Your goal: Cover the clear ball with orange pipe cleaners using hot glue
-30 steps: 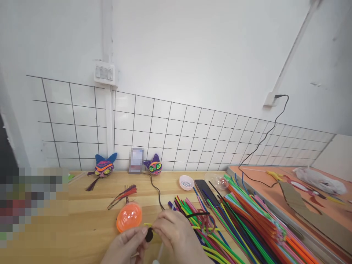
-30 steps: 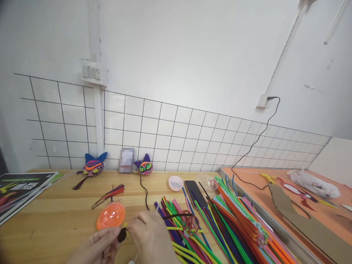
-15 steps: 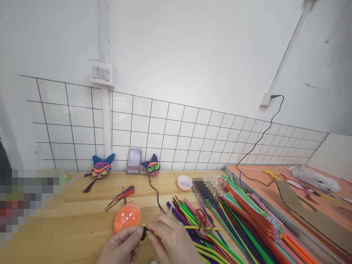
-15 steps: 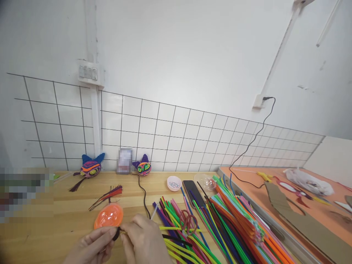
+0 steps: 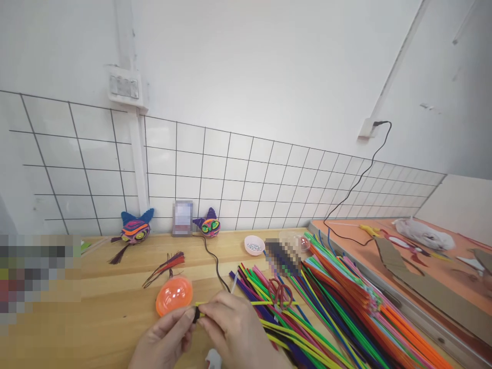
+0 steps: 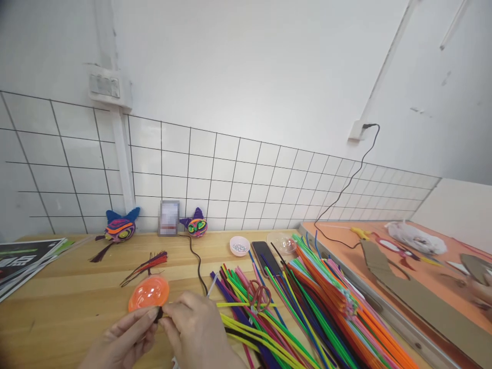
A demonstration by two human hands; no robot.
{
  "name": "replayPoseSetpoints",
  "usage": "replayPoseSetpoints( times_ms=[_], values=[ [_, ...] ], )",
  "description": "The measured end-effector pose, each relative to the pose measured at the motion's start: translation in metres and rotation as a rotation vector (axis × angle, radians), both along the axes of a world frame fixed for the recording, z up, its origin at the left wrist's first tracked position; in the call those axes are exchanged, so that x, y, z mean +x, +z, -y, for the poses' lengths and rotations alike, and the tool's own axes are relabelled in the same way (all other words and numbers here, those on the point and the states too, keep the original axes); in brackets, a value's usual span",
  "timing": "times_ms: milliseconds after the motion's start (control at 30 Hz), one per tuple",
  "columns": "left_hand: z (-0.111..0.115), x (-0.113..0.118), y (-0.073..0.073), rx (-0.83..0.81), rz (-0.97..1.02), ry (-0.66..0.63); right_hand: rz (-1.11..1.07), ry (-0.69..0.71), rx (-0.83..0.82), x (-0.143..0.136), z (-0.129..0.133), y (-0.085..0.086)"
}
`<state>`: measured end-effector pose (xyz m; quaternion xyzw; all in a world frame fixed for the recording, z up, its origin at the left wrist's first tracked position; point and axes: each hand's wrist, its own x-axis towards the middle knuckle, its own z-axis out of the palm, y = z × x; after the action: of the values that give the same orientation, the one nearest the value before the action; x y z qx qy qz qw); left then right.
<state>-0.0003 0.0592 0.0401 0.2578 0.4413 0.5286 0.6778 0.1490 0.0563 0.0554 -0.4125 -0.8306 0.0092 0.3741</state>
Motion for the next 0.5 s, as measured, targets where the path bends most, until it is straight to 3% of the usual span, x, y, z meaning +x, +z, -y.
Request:
replayPoseSetpoints(
  times_ms=[133, 267, 367, 500],
  values=[
    [0.001, -0.002, -0.005, 0.048, -0.063, -0.011, -0.039, 0.03, -0.051, 0.0, 0.002, 0.001],
    [0.003, -0.003, -0.009, 0.127, -0.183, -0.017, -0.209, 0.022, -0.206, -0.001, 0.003, 0.002],
    [0.005, -0.002, -0.005, 0.173, -0.291, -0.007, -0.391, -0.017, -0.41, -0.003, 0.002, 0.002],
    [0.009, 0.0, 0.004, 0.216, -0.347, 0.0, -0.613, 0.05, -0.752, -0.005, 0.0, 0.003]
  ],
)
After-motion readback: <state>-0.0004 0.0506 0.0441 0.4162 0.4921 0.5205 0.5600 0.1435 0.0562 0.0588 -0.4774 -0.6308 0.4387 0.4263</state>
